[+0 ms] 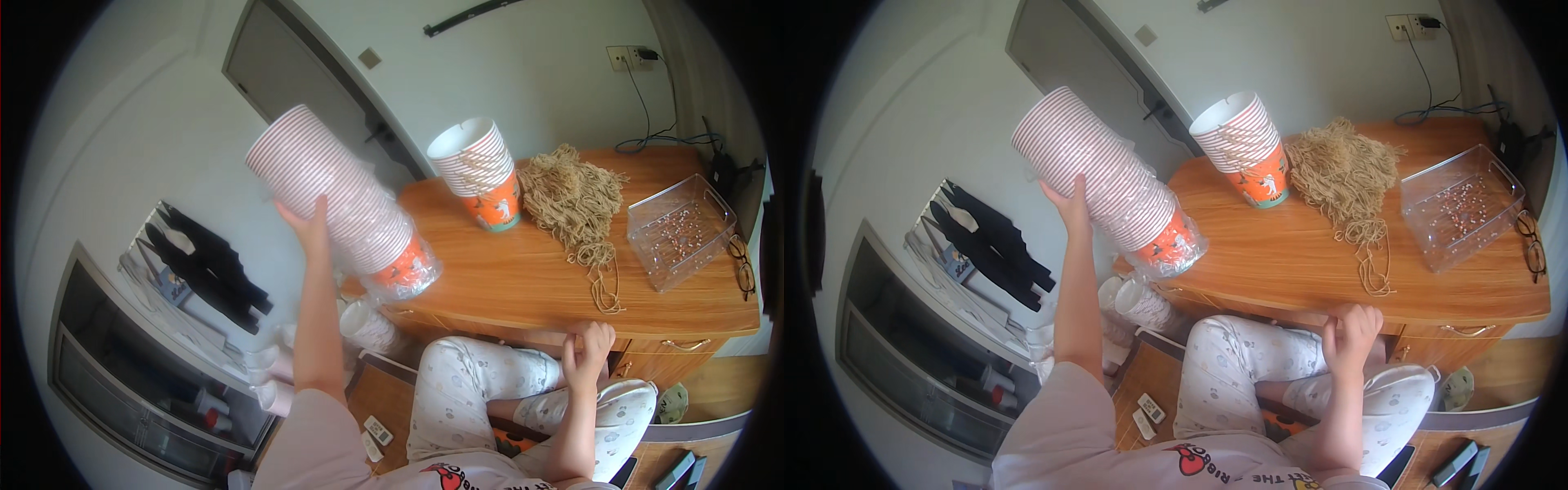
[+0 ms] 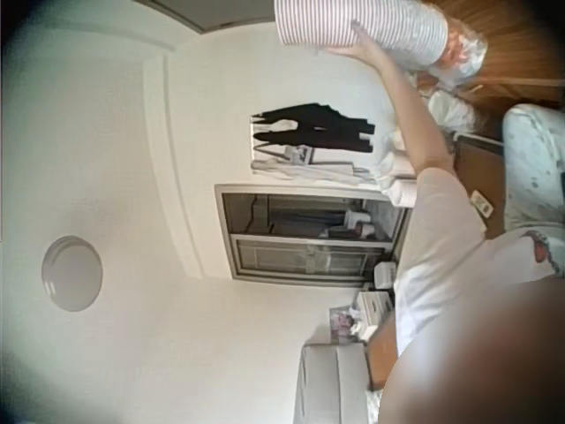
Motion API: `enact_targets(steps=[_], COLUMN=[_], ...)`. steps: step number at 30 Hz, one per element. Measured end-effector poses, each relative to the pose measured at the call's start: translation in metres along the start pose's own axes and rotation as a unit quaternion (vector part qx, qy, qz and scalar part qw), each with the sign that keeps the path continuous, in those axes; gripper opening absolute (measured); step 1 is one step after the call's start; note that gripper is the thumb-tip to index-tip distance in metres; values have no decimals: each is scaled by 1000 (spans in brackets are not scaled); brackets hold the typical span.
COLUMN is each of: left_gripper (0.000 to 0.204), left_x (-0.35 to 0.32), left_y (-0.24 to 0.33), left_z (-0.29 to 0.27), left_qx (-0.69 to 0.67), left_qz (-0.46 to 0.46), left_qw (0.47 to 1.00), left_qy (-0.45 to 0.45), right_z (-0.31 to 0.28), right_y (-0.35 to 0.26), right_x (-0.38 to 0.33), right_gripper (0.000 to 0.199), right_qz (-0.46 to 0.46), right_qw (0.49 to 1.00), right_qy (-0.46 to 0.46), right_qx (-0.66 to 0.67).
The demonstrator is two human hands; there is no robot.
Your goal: Threading twine handles through pre-punched holes in paper buckets for final assembly.
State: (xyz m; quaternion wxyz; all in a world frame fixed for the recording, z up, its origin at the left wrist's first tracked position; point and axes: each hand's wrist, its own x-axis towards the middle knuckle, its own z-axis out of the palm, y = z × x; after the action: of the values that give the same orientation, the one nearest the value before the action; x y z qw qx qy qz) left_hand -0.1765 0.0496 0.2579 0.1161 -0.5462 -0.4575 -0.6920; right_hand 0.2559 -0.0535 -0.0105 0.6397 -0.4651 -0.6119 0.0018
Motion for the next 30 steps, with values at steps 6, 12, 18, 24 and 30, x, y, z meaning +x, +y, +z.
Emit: enact_targets(steps=[6,12,18,24,30], left_gripper=[118,126,104,76,51], left_x=[-77,-134,-132,87,203], left_y=[-30,-70,-81,-7,117], left_z=[4,-20,-48,-101,-56], left_qx=[126,137,-34,173,256], left_qz=[-16,-90,-278,111,27], left_qw=[992,981,939,977,888], left_qy=[-23,-106,-198,-59,-380], right_z=[2,2,-2,5,5], right_y=[3,2,9,3,4], right_x=[0,0,-3,-2,-4], right_gripper=[15,16,16,14,14], right_qz=[0,-4,5,-3,2], right_qw=[1000,1000,999,1000,999], right_qy=[2,3,0,5,22], right_qx=[-15,-21,-38,-19,-35])
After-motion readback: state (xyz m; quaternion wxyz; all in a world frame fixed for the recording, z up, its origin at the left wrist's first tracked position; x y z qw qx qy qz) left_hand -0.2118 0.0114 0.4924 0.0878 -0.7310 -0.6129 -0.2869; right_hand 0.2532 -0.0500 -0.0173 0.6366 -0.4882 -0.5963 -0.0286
